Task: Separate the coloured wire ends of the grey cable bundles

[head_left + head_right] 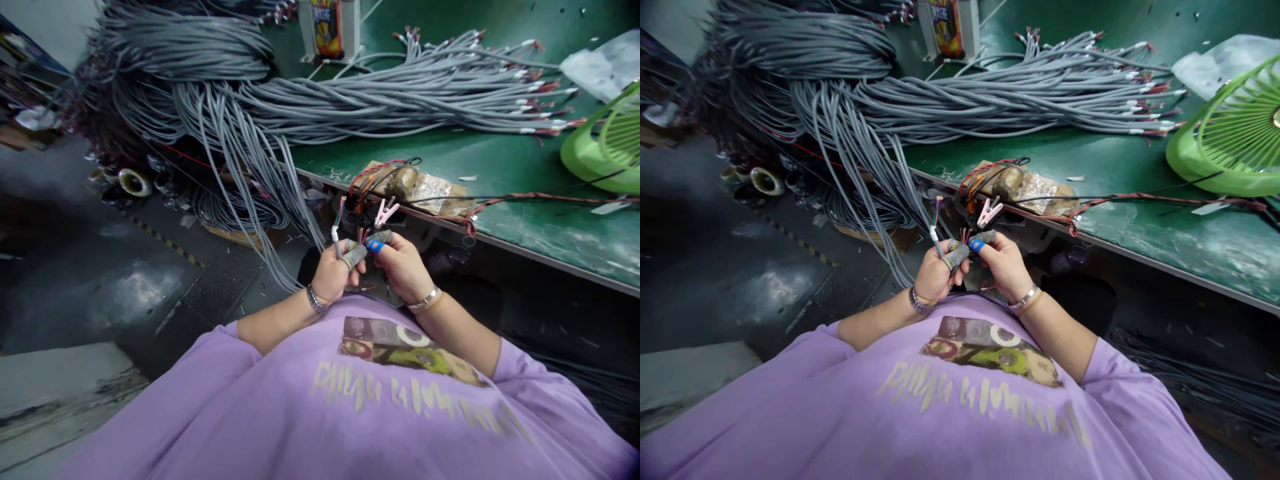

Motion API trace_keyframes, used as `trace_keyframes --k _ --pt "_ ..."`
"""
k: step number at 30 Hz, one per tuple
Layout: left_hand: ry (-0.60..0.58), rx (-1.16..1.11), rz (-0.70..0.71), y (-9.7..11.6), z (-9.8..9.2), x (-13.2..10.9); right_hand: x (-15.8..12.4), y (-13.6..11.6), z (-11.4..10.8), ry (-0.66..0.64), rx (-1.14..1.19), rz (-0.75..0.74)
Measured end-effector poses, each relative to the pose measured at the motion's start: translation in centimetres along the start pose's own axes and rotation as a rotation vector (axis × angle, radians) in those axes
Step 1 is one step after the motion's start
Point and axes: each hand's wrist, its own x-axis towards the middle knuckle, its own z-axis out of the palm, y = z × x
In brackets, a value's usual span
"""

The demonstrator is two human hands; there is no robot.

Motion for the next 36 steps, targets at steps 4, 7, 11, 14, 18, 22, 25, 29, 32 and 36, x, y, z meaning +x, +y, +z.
trace_keyframes --k 4,7,11,14,18,22,25,29,32,36 --pt "0.053 -0.068 -0.012 0.1 -0.1 0.5 -0.5 0.6 0.1 0.058 0.017 -0.035" --pt "0.091 -0.106 -0.016 0.3 -0.2 0.7 -0.8 0.6 -0.4 0.006 -0.101 -0.124" --pt "0.092 -0.096 -0.020 0.4 -0.4 0.7 -0.4 0.1 -1.7 -0.046 -0.113 -0.102" --pt "0.046 -0.038 -0.037 0.4 -0.3 0.5 0.3 -0.4 -2.0 -0.097 0.020 0.027" --pt "-0.033 0.032 -0.044 0.3 0.0 0.3 0.8 -0.9 -1.3 -0.180 0.014 0.096" --pt "-0.069 0.050 -0.068 0.4 0.0 0.5 1.0 -0.6 -0.7 -0.118 0.054 0.083" --pt "-0.050 0.026 -0.074 0.6 0.1 0.8 1.2 -0.1 -0.7 -0.078 0.073 0.081" --pt "-0.032 -0.006 -0.073 0.6 0.4 1.1 1.4 0.0 -0.7 -0.039 0.118 0.129" --pt "-0.015 -0.036 -0.084 0.4 0.4 1.3 1.4 -0.1 -0.6 -0.028 0.118 0.141" --pt "0.001 -0.070 -0.080 0.1 0.3 1.4 1.4 -0.1 -0.4 -0.004 0.137 0.148"
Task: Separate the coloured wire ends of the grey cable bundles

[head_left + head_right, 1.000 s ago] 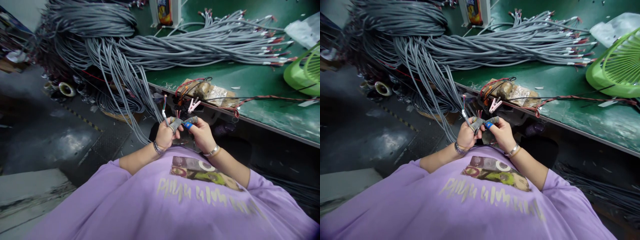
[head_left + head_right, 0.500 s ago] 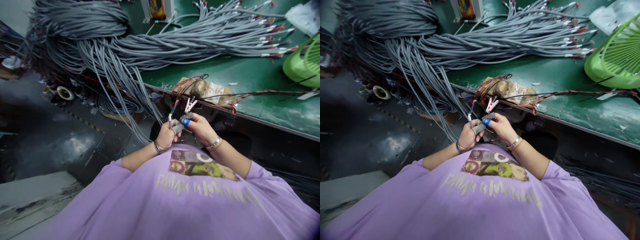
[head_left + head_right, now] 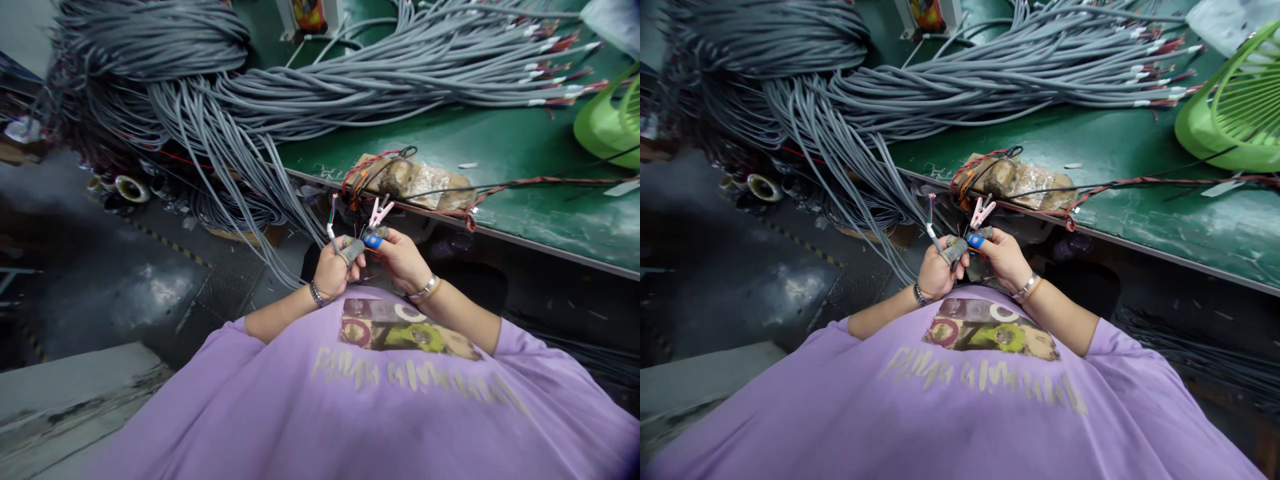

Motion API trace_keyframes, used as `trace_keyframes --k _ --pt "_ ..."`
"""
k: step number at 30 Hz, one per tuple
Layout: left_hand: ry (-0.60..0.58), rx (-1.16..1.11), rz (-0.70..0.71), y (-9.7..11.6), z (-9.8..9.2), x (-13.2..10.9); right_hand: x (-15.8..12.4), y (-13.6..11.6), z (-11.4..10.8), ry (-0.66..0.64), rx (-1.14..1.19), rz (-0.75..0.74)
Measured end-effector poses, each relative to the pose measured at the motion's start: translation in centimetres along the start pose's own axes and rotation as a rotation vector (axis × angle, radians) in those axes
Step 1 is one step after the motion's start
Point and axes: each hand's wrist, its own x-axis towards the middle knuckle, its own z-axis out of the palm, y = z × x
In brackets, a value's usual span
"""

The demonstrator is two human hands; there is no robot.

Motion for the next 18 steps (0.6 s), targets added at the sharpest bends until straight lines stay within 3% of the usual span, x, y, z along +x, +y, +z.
trace_keyframes --k 18 --pt "0.079 -0.021 0.056 0.1 0.2 -1.1 -1.3 0.3 0.5 0.032 -0.046 -0.037"
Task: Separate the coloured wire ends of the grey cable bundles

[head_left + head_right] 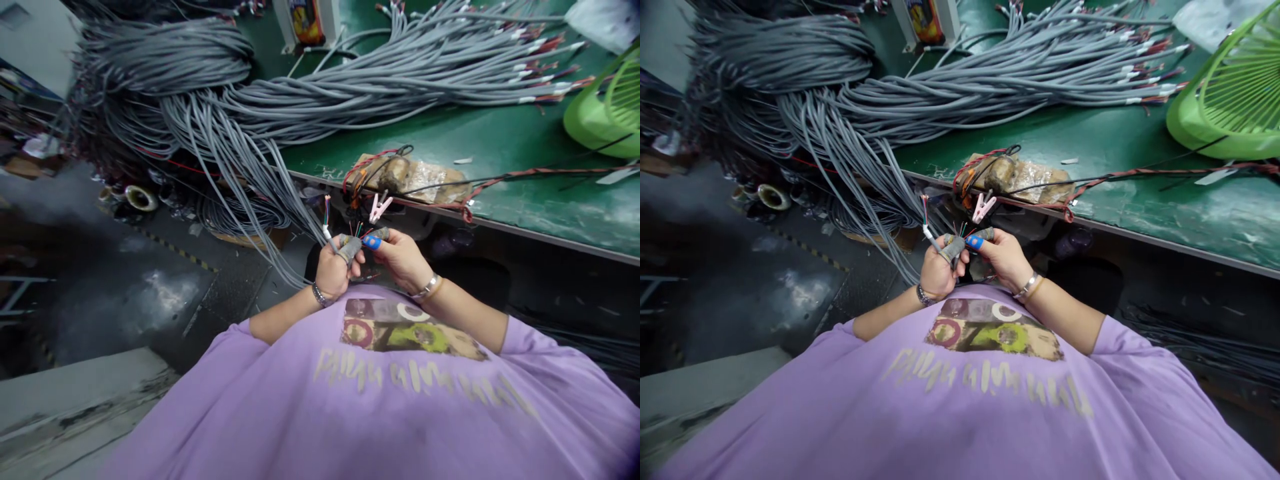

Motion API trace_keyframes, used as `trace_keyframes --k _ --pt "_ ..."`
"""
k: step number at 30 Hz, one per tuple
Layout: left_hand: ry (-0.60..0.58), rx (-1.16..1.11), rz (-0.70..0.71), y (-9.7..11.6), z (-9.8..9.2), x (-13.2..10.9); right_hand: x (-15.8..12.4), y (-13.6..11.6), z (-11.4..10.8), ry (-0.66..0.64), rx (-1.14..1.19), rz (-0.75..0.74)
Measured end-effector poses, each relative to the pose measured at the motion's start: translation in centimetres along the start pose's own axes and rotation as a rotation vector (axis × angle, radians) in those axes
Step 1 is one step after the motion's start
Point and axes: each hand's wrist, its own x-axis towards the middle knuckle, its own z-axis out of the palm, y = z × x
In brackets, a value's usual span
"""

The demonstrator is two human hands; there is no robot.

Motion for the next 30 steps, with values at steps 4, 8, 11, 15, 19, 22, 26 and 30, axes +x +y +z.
trace_keyframes --k 4,8,11,15,19,22,26,30 --pt "-0.002 -0.019 0.014 0.1 0.1 -0.1 -0.3 -0.1 0.0 0.011 -0.018 -0.019" --pt "-0.005 -0.037 0.030 -0.1 0.1 -0.1 -0.5 -0.1 0.0 -0.008 -0.022 -0.024" --pt "0.003 -0.056 0.032 -0.1 0.1 -0.1 -0.7 -0.1 0.0 -0.030 -0.023 -0.016" --pt "0.009 -0.062 0.042 0.0 0.0 -0.1 -0.9 -0.1 -0.2 -0.060 -0.044 0.000" --pt "-0.007 -0.055 0.051 0.0 -0.2 0.0 -0.8 -0.6 -0.5 -0.074 -0.036 0.032" --pt "-0.023 -0.037 0.025 0.1 -0.2 0.0 -0.6 -1.2 -0.7 -0.076 0.004 0.056" --pt "-0.046 -0.015 0.001 0.0 -0.2 0.0 -0.3 -1.4 -1.0 -0.100 -0.009 0.058" --pt "-0.094 -0.015 -0.022 0.1 -0.4 0.1 -0.2 -1.1 -1.1 -0.092 0.017 0.056"
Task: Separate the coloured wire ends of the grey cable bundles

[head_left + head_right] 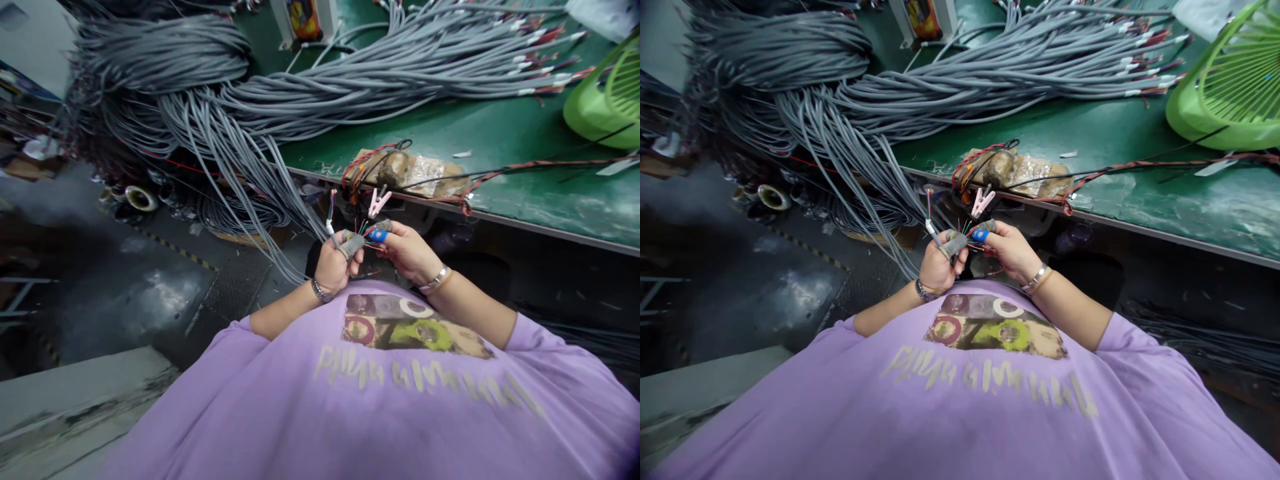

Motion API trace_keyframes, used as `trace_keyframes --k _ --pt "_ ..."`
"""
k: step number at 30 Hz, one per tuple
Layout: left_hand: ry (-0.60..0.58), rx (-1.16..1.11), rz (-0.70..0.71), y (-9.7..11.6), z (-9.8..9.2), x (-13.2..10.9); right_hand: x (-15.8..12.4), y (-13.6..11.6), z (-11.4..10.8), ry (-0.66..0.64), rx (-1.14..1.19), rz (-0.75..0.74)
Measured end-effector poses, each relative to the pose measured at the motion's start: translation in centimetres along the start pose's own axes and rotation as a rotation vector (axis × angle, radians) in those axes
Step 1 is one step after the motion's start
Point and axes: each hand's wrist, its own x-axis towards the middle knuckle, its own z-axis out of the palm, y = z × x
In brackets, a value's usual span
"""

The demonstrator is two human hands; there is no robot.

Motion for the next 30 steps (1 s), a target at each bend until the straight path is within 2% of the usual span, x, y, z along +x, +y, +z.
trace_keyframes --k 5,7,16,22,30 --pt "-0.180 -0.028 -0.135 0.0 -0.3 0.0 0.1 0.3 0.2 -0.025 0.100 0.036" --pt "-0.203 -0.027 -0.143 0.0 -0.3 0.0 0.2 0.4 0.1 -0.029 0.130 0.043" --pt "-0.029 0.058 -0.007 0.0 0.1 -0.4 -0.1 0.4 -0.5 -0.098 0.157 0.103" --pt "-0.011 0.113 0.018 0.3 0.4 -0.7 -0.6 0.3 0.4 -0.002 -0.001 -0.001" --pt "0.055 0.065 0.025 -0.3 0.0 -0.4 -0.9 1.1 0.7 0.049 -0.011 -0.058"
